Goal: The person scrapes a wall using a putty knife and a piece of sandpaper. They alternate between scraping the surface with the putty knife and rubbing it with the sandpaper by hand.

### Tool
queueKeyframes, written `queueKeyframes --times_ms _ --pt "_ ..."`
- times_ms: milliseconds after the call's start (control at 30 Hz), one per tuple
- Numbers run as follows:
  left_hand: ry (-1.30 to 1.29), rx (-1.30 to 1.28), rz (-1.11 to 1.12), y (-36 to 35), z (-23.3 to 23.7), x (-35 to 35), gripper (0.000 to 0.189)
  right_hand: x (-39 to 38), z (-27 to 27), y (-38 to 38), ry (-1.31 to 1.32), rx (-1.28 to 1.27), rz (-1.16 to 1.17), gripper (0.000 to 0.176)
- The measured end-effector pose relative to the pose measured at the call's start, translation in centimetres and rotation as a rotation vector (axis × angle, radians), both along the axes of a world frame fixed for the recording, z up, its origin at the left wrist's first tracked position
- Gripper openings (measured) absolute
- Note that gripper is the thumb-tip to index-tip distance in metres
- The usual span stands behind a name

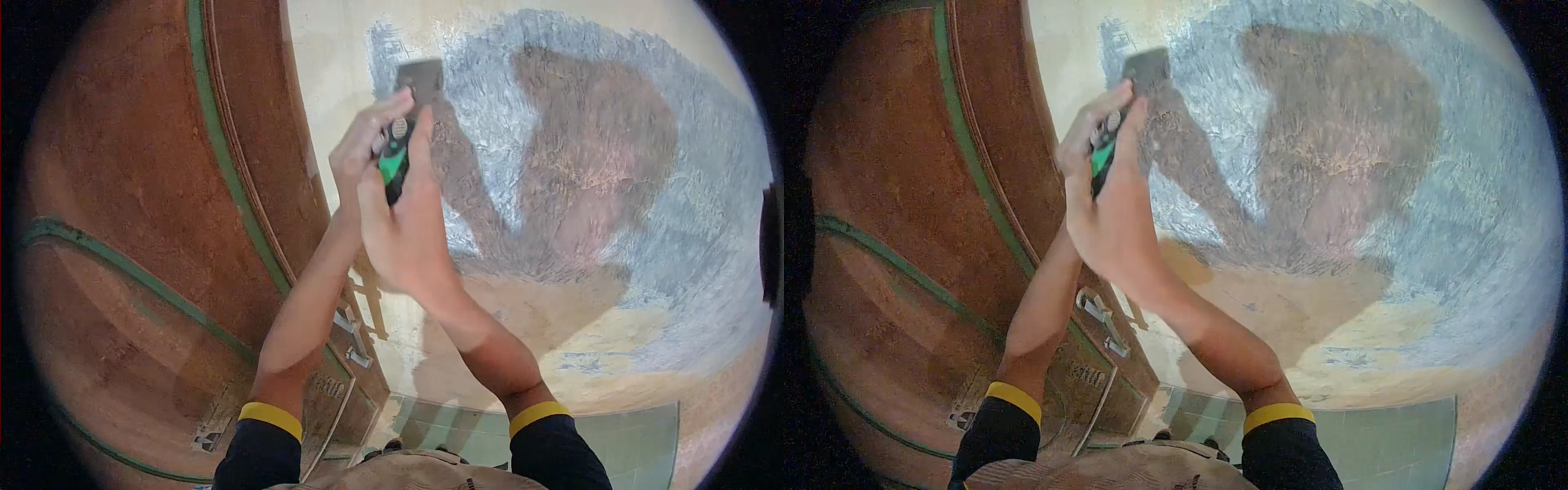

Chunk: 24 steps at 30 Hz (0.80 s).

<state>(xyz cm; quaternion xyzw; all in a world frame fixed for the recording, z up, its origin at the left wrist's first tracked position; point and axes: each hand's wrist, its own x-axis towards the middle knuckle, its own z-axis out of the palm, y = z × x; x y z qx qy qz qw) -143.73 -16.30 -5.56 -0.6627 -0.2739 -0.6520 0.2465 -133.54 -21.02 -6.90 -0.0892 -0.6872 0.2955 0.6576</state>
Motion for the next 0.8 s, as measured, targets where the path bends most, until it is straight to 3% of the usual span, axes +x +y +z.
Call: queueKeyframes --times_ms 100,167,200,300,333,433,800 --pt "0.051 0.024 -0.034 1.1 -0.6 -0.5 0.036 0.3 -0.8 0.7 -0.006 -0.003 0.052 0.076" --pt "-0.027 0.011 -0.076 1.1 0.0 -0.3 0.036 -0.8 -0.3 1.5 -0.022 0.1 -0.16 0.075" --pt "-0.021 0.004 -0.078 0.9 -0.1 -0.3 0.036 0.1 1.2 -0.4 -0.036 -0.078 0.057 0.076" --pt "0.014 0.0 0.023 0.1 -0.8 -0.1 0.035 -0.3 -0.9 0.3 0.021 0.099 -0.098 0.076" --pt "0.044 0.006 0.011 0.4 -1.0 -0.3 0.034 0.7 -0.9 0.1 -0.024 -0.039 0.04 0.076" --pt "-0.013 0.046 -0.021 1.0 0.3 0.0 0.035 -0.1 0.6 1.0 -0.04 0.019 -0.041 0.076" --pt "-0.083 -0.049 -0.102 0.4 0.1 0.2 0.034 -0.5 0.5 0.3 -0.009 -0.037 0.057 0.076"
